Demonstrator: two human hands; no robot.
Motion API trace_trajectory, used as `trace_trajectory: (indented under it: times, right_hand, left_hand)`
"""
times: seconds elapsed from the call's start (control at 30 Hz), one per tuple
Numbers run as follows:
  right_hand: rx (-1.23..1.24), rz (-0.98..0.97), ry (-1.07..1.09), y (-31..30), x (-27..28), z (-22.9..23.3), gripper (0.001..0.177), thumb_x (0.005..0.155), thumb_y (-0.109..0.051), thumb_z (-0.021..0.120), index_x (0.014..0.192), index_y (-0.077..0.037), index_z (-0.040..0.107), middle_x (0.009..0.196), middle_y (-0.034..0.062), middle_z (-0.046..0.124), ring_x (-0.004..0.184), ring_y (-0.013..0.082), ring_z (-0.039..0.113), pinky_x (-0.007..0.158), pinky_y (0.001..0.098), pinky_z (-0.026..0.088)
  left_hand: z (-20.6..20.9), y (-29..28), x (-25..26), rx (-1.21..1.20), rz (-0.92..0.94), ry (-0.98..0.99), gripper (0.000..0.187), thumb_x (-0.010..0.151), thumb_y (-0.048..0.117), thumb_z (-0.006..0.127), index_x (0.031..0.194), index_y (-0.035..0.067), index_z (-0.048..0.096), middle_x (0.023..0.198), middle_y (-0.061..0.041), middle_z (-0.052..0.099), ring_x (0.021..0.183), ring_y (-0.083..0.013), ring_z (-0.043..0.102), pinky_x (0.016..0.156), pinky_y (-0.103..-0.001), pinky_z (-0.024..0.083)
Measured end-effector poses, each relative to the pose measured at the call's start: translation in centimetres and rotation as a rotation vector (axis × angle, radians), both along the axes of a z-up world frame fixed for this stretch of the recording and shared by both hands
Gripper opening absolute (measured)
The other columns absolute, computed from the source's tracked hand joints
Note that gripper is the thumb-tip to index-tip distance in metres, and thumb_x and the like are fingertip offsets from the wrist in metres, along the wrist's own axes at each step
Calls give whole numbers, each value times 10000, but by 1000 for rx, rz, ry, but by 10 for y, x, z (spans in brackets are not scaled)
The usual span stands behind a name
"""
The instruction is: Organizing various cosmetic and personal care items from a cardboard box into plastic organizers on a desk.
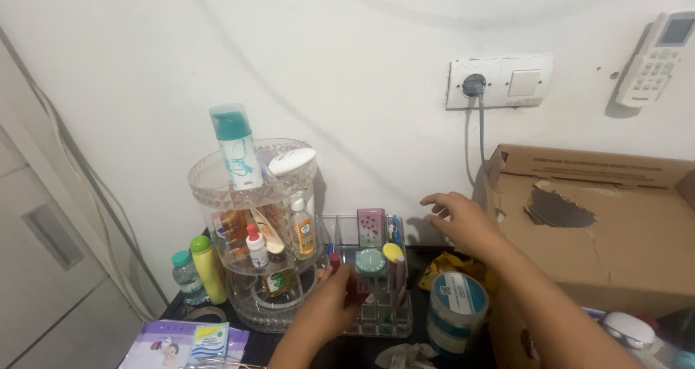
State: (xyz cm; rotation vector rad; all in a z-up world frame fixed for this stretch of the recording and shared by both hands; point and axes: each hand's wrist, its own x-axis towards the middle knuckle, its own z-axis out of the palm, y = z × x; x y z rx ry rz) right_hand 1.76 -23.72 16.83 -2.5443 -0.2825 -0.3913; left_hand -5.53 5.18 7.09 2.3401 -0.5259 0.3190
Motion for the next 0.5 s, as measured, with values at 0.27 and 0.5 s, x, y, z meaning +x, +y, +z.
trace_trajectory:
  times: [0.27, 0.5]
  right_hand:
    - [56, -36, 47, 10, -22, 17, 359, 917, -257, 682, 1272, -205, 700, 1167, 70, 695, 1030, 208, 698, 877, 359, 585]
    - [163, -16, 15, 10, -32, 20, 342, 917, -254, 680, 1252, -194, 711, 1103, 71, 709, 975, 214, 717, 845, 345, 597]
  left_hand:
    - [9, -5, -2, -109, -44, 104, 365, 799, 105, 797, 1105, 98, 598, 1077, -105, 718, 1085, -277, 664, 902, -393, 525]
    - [55, 1, -5, -398, -79, 236, 480, 864, 147, 721, 1316, 192, 566, 1083, -39, 726, 992, -233, 723, 862, -341, 560]
